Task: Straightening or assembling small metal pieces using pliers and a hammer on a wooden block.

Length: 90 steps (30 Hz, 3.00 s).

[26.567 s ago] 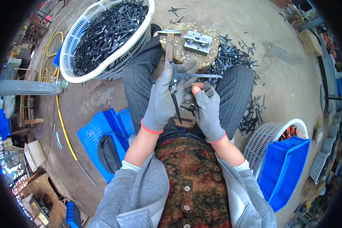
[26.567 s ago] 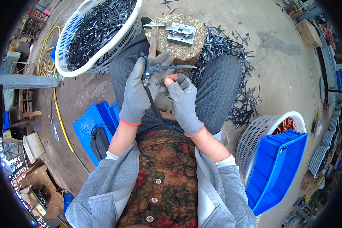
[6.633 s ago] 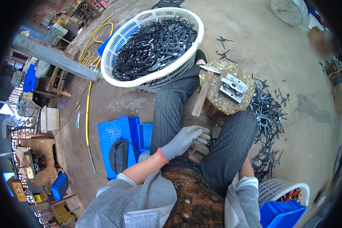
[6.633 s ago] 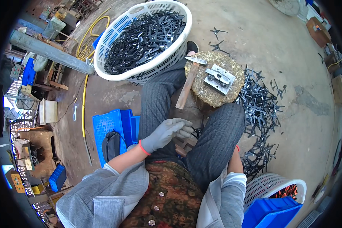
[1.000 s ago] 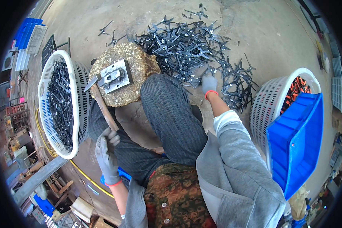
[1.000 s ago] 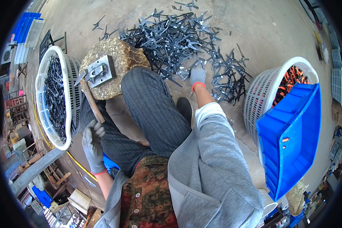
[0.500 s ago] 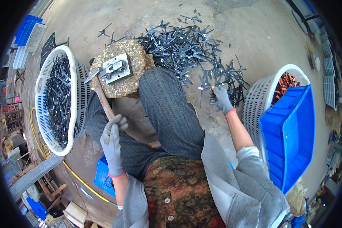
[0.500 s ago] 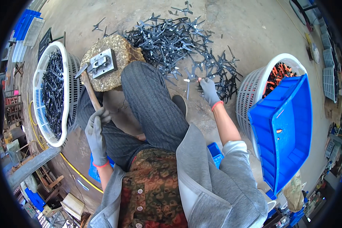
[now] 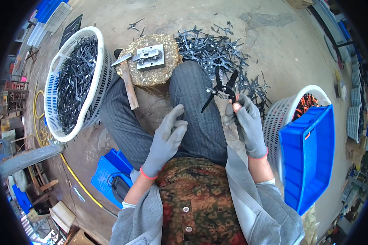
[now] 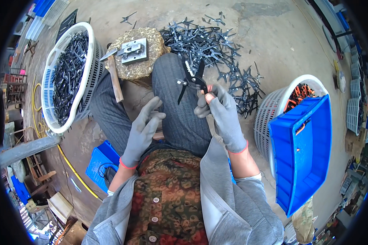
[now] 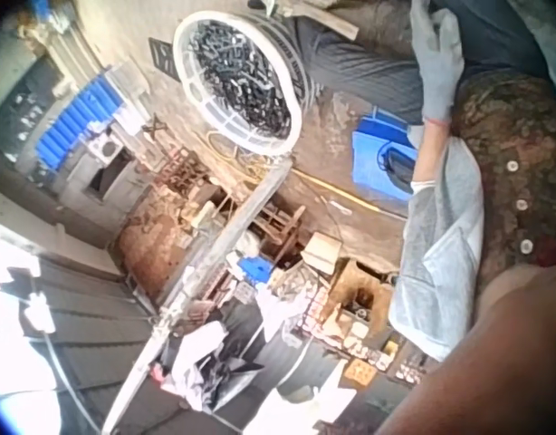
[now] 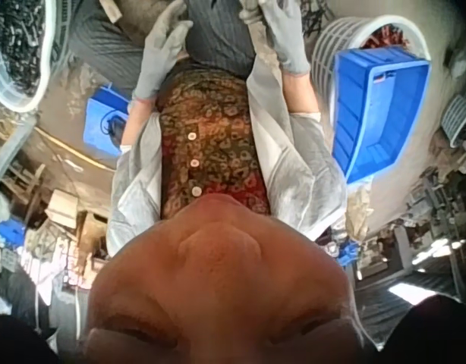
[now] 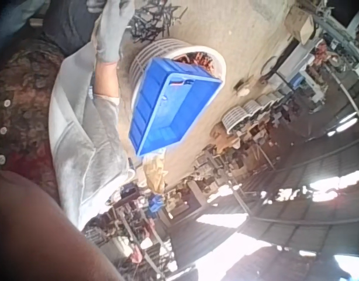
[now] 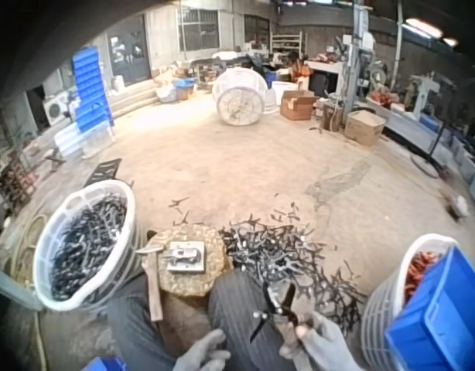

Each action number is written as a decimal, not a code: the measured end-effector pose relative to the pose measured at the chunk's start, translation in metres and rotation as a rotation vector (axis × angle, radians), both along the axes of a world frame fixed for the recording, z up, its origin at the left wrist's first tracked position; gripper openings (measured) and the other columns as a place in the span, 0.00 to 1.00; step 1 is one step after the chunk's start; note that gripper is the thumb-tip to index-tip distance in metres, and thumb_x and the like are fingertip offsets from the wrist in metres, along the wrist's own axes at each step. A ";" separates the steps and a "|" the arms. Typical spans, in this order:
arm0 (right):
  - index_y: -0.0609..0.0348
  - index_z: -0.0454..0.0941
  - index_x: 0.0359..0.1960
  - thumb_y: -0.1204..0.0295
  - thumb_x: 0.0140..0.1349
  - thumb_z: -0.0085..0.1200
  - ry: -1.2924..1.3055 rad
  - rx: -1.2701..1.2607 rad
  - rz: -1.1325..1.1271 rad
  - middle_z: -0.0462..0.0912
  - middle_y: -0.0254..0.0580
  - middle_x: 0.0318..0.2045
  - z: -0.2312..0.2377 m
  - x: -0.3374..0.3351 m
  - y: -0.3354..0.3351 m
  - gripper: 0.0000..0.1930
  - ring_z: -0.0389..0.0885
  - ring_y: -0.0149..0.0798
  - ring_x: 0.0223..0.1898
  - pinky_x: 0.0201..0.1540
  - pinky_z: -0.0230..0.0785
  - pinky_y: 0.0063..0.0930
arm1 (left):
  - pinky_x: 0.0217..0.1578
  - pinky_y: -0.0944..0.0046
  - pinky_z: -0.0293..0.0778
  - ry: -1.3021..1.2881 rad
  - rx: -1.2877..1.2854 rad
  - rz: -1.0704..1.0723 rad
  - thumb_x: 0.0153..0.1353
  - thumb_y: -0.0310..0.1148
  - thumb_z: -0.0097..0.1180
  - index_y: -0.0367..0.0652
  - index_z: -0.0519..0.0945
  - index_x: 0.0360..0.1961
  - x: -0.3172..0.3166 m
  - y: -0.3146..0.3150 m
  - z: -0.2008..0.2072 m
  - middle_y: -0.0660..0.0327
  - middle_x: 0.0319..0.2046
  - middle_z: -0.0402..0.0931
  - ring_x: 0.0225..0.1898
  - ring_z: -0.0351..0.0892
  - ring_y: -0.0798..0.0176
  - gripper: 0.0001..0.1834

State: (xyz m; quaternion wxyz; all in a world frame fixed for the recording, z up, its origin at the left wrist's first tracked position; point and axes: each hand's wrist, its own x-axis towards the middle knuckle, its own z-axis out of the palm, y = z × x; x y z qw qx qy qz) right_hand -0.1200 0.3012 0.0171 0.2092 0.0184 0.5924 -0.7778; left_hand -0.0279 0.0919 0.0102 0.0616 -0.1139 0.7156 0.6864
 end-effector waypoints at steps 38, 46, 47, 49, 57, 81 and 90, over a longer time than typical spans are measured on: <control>0.62 0.71 0.47 0.56 0.69 0.39 -0.342 -0.281 0.489 0.79 0.39 0.34 -0.018 0.028 -0.121 0.20 0.77 0.30 0.34 0.40 0.68 0.21 | 0.42 0.69 0.72 -0.085 0.185 0.204 0.66 0.39 0.46 0.31 0.73 0.48 0.039 -0.071 -0.018 0.58 0.38 0.78 0.38 0.78 0.68 0.20; 0.58 0.72 0.30 0.54 0.69 0.40 -0.287 -0.143 0.676 0.71 0.31 0.20 -0.039 0.038 -0.119 0.20 0.70 0.25 0.22 0.26 0.61 0.18 | 0.45 0.71 0.70 -0.040 0.404 0.046 0.65 0.37 0.48 0.35 0.69 0.57 0.029 -0.066 -0.003 0.63 0.38 0.77 0.41 0.74 0.72 0.22; 0.58 0.72 0.29 0.54 0.69 0.40 -0.255 -0.101 0.715 0.71 0.31 0.19 -0.034 0.038 -0.119 0.20 0.69 0.25 0.22 0.25 0.60 0.18 | 0.45 0.71 0.70 -0.040 0.403 0.052 0.65 0.37 0.48 0.35 0.69 0.57 0.031 -0.066 -0.008 0.63 0.38 0.77 0.41 0.74 0.72 0.22; 0.58 0.72 0.29 0.54 0.69 0.40 -0.237 -0.110 0.718 0.71 0.31 0.18 -0.027 0.039 -0.121 0.20 0.69 0.25 0.21 0.24 0.59 0.18 | 0.42 0.71 0.70 0.006 0.259 0.117 0.65 0.36 0.48 0.34 0.71 0.55 0.030 -0.067 -0.018 0.63 0.35 0.77 0.38 0.75 0.72 0.21; 0.58 0.74 0.27 0.57 0.67 0.43 -0.151 -0.003 0.893 0.74 0.32 0.15 -0.024 0.031 -0.127 0.18 0.66 0.23 0.15 0.19 0.57 0.16 | 0.36 0.70 0.71 -0.030 0.377 0.141 0.66 0.36 0.47 0.32 0.77 0.41 0.035 -0.078 -0.020 0.61 0.31 0.78 0.33 0.76 0.70 0.15; 0.60 0.75 0.28 0.57 0.66 0.45 -0.133 0.095 1.154 0.75 0.31 0.18 -0.046 0.022 -0.145 0.18 0.69 0.23 0.19 0.22 0.61 0.17 | 0.39 0.71 0.68 -0.010 0.268 0.185 0.66 0.46 0.47 0.33 0.75 0.46 0.028 -0.107 -0.015 0.63 0.32 0.77 0.32 0.74 0.72 0.24; 0.66 0.71 0.47 0.59 0.65 0.45 0.247 0.234 0.609 0.79 0.39 0.32 -0.009 -0.031 -0.075 0.20 0.75 0.26 0.34 0.38 0.68 0.20 | 0.40 0.61 0.74 0.226 0.718 0.638 0.66 0.43 0.46 0.35 0.74 0.45 0.019 -0.278 -0.061 0.56 0.40 0.78 0.39 0.78 0.63 0.20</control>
